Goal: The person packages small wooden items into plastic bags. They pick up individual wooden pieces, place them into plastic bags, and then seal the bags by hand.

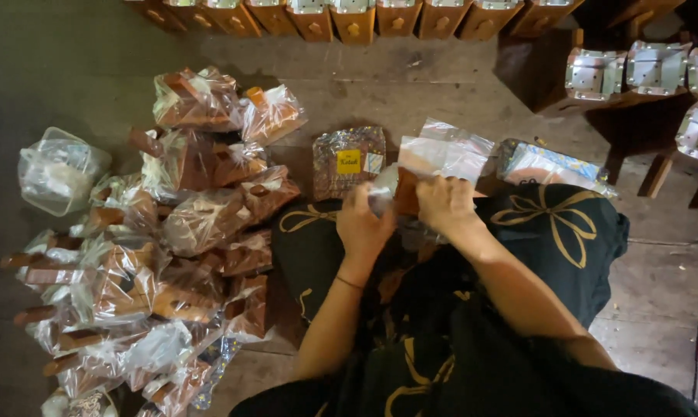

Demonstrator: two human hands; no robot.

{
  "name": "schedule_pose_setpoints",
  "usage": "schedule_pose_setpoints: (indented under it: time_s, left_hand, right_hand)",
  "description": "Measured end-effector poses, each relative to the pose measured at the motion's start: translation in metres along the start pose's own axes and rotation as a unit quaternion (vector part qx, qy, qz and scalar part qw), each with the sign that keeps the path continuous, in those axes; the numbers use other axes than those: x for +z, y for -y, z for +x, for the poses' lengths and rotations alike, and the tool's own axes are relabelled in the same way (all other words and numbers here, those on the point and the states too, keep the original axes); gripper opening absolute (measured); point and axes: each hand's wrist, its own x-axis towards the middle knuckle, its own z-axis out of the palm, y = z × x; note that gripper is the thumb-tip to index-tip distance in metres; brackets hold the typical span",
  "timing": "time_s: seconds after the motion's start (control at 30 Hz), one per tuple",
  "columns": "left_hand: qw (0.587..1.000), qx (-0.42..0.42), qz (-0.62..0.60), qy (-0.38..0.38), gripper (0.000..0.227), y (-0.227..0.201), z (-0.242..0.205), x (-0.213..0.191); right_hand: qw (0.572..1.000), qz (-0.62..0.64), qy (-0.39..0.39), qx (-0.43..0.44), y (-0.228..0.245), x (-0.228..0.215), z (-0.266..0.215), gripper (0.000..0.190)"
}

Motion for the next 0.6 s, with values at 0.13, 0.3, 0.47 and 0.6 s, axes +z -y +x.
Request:
schedule_pose_setpoints:
  time_s: [0.13,0.3,0.47,0.6]
  left_hand:
    - [1.0,-0.012,0.001,0.019,0.01,0.006,0.007,-0.007]
    - [0.94,-0.155,-0.299,0.047,0.008,-0.017,0.018,-0.025]
    - [0.911,-0.17,-0.362,0.097,0.014,-0.009,0.003,-0.019]
    - [0.898,-0.17,-0.392,0.107,0.015,-0.018,0.004,-0.027]
  right_hand:
    - [0.999,-0.024,-0.021,-0.027,-0.004,0.014,0.0,0.015]
    - [0.996,-0.05,-0.068,-0.023,-0.008,0.016,-0.008,0.016]
    - [0.954,-0.033,-0.297,0.019,-0.026,-0.027,-0.048,0.041]
    - [0.954,0.046,-0.247,0.163,-0.042,-0.019,-0.072,0.059]
